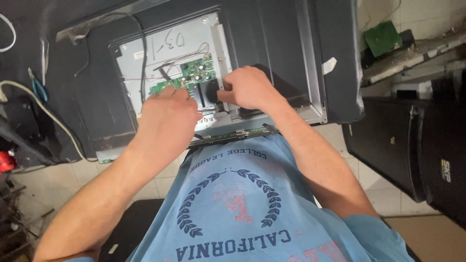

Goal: The person uses a screwdriver to remove screws from the casing of a television set. They detach the back cover and set it aside, then proceed to unscrew and remove a metal bracket from the internal circuit board.

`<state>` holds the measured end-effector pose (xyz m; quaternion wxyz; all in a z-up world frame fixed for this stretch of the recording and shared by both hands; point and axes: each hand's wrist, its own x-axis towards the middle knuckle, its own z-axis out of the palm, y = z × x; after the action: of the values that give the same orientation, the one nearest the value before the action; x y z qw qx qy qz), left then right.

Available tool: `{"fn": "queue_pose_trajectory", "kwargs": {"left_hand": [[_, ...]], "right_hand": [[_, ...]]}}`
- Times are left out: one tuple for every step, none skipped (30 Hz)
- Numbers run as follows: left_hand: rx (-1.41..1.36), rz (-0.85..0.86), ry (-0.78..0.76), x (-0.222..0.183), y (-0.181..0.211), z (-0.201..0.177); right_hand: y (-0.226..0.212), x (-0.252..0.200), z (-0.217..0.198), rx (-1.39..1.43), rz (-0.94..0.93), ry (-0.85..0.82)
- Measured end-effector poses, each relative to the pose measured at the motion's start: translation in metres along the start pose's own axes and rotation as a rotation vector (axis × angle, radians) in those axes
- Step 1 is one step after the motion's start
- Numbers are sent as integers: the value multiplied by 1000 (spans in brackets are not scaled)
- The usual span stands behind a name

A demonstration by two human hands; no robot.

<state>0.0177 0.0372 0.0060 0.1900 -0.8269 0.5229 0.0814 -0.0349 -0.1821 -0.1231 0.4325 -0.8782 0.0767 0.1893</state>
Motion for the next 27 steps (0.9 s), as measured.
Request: {"fn": "queue_pose_trajectory", "kwargs": {"left_hand": [[-26, -8, 9, -2, 1, 6], [-52, -13, 20, -3, 2, 13], [-55, -24, 20, -4, 3, 17], [-67, 0, 59, -5, 4, 22], [-78, 25, 99, -6, 6, 26], [-83, 21, 100, -6, 7, 26], [-99, 25, 111, -5, 8, 25], [-116, 32, 124, -4, 10, 24], [-122, 31, 127, -2, 11, 28], [-128, 28, 144, 0, 11, 32], [-134, 26, 162, 1, 12, 36], [-139, 27, 161, 2, 12, 37], [-150, 42, 188, 3, 13, 37], [-158, 56, 215, 5, 12, 38], [-159, 56, 215, 5, 13, 33], [-143, 60, 218, 6, 14, 28], [-127, 64, 222, 6, 16, 23], [-128, 70, 221, 7, 16, 21], [-114, 80, 214, 8, 16, 20], [-98, 92, 206, 9, 16, 18], [-98, 99, 205, 9, 17, 16], [-94, 105, 212, 9, 17, 15], [-91, 112, 218, 10, 17, 13], [-90, 118, 217, 10, 16, 12], [-79, 129, 217, 10, 15, 11], [-68, 139, 216, 10, 14, 10], [-66, 143, 215, 11, 14, 9]], "right_hand": [[3, 1, 3, -29, 12, -27], [6, 3, 5, -57, 25, -51], [7, 5, 7, -63, 18, -58], [9, 6, 10, -47, 16, -41], [12, 7, 13, -31, 14, -24], [9, 7, 11, -35, 14, -29], [7, 7, 10, -41, 11, -26], [6, 6, 8, -47, 10, -22], [5, 5, 8, -52, 13, -25], [4, 5, 8, -54, 17, -13], [3, 5, 8, -56, 20, -2], [6, 5, 10, -57, 24, -5], [8, 6, 12, -54, 29, -4], [10, 8, 12, -50, 30, -2], [10, 7, 11, -50, 31, -2], [9, 7, 10, -51, 35, -3], [9, 6, 10, -53, 40, -4], [6, 5, 9, -50, 45, -2], [5, 4, 8, -53, 43, -1], [3, 3, 7, -55, 42, 1], [2, 3, 8, -51, 47, 4], [1, 3, 8, -35, 47, 13], [0, 3, 9, -19, 46, 22], [1, 3, 9, -16, 50, 25], [2, 2, 10, -17, 42, 35], [2, 3, 10, -19, 33, 44], [1, 1, 10, -15, 35, 46]]}}
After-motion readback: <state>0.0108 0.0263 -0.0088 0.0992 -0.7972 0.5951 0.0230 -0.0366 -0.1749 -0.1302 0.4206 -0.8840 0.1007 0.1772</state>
